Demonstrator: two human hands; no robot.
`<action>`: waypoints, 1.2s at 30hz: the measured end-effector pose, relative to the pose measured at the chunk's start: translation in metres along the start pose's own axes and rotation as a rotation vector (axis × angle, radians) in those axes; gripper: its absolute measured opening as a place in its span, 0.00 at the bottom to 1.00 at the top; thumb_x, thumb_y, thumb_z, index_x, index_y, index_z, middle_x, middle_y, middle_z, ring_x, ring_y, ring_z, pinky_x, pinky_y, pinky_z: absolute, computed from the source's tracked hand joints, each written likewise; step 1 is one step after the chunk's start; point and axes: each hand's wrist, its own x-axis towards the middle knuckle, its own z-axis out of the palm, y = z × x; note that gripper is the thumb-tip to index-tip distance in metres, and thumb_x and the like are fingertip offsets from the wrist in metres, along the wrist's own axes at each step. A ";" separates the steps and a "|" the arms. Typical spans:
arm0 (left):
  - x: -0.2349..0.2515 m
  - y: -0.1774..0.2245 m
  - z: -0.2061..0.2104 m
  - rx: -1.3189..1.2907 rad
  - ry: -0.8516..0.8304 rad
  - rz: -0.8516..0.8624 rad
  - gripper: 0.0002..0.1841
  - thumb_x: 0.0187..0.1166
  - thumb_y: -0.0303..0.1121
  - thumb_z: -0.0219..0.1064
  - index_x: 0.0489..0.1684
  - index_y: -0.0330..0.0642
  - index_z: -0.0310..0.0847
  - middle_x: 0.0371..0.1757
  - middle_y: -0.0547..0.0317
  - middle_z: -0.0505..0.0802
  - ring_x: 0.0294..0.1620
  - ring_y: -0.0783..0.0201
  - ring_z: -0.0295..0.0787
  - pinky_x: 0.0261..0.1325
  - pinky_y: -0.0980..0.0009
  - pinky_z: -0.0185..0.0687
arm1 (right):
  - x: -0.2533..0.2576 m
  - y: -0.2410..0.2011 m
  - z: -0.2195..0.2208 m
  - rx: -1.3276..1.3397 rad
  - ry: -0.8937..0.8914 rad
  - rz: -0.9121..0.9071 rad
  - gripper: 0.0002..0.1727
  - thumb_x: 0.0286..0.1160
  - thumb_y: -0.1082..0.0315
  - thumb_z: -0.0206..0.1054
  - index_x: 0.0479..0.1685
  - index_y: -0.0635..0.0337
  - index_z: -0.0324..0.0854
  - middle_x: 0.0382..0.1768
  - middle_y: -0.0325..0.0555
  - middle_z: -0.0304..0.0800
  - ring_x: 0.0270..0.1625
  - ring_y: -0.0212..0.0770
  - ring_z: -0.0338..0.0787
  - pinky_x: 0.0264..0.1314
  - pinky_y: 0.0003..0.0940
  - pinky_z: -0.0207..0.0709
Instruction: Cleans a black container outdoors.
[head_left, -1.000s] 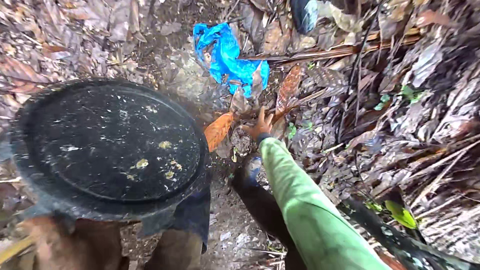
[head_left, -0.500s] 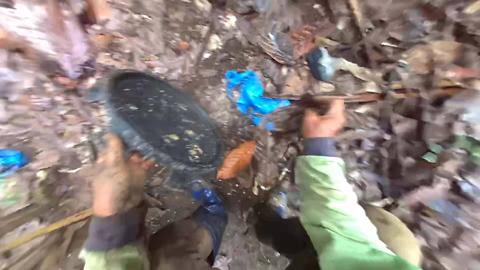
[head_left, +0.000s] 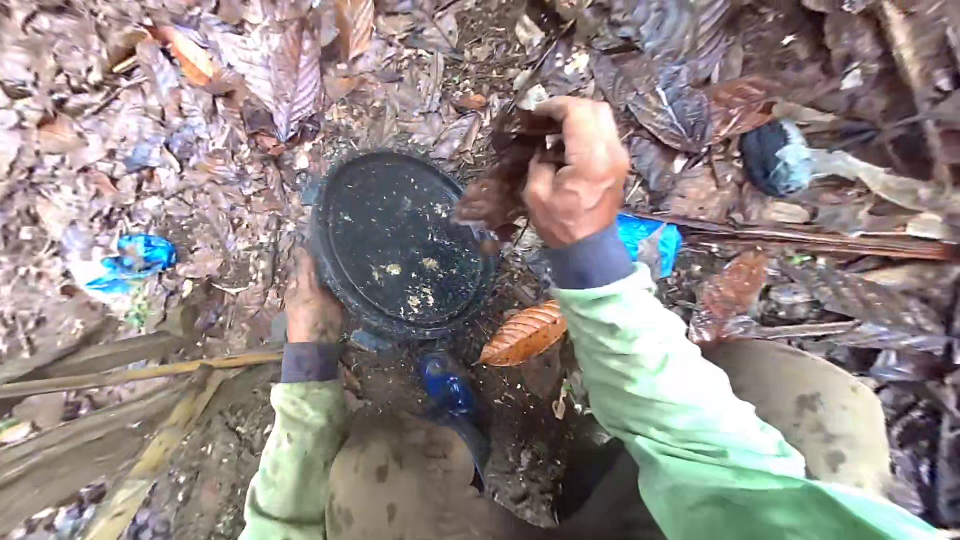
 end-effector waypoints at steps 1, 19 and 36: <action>0.002 -0.003 0.000 0.009 0.014 -0.001 0.26 0.91 0.51 0.56 0.80 0.45 0.72 0.66 0.50 0.91 0.65 0.54 0.90 0.65 0.49 0.89 | 0.009 0.006 -0.010 -0.074 -0.045 -0.001 0.21 0.73 0.75 0.61 0.66 0.58 0.85 0.59 0.59 0.91 0.62 0.56 0.91 0.62 0.52 0.85; -0.007 -0.019 0.012 0.088 0.186 0.033 0.27 0.90 0.53 0.56 0.79 0.45 0.73 0.63 0.50 0.91 0.63 0.57 0.91 0.65 0.52 0.89 | -0.077 0.029 0.187 0.096 -0.743 0.299 0.28 0.69 0.74 0.65 0.73 0.48 0.85 0.73 0.57 0.82 0.77 0.61 0.79 0.78 0.62 0.72; -0.001 -0.027 0.018 0.121 0.350 -0.013 0.29 0.85 0.54 0.65 0.77 0.44 0.76 0.59 0.50 0.93 0.57 0.57 0.93 0.59 0.53 0.91 | -0.136 0.016 0.116 0.227 -0.829 0.173 0.18 0.74 0.77 0.63 0.60 0.63 0.89 0.60 0.63 0.90 0.68 0.60 0.87 0.75 0.59 0.77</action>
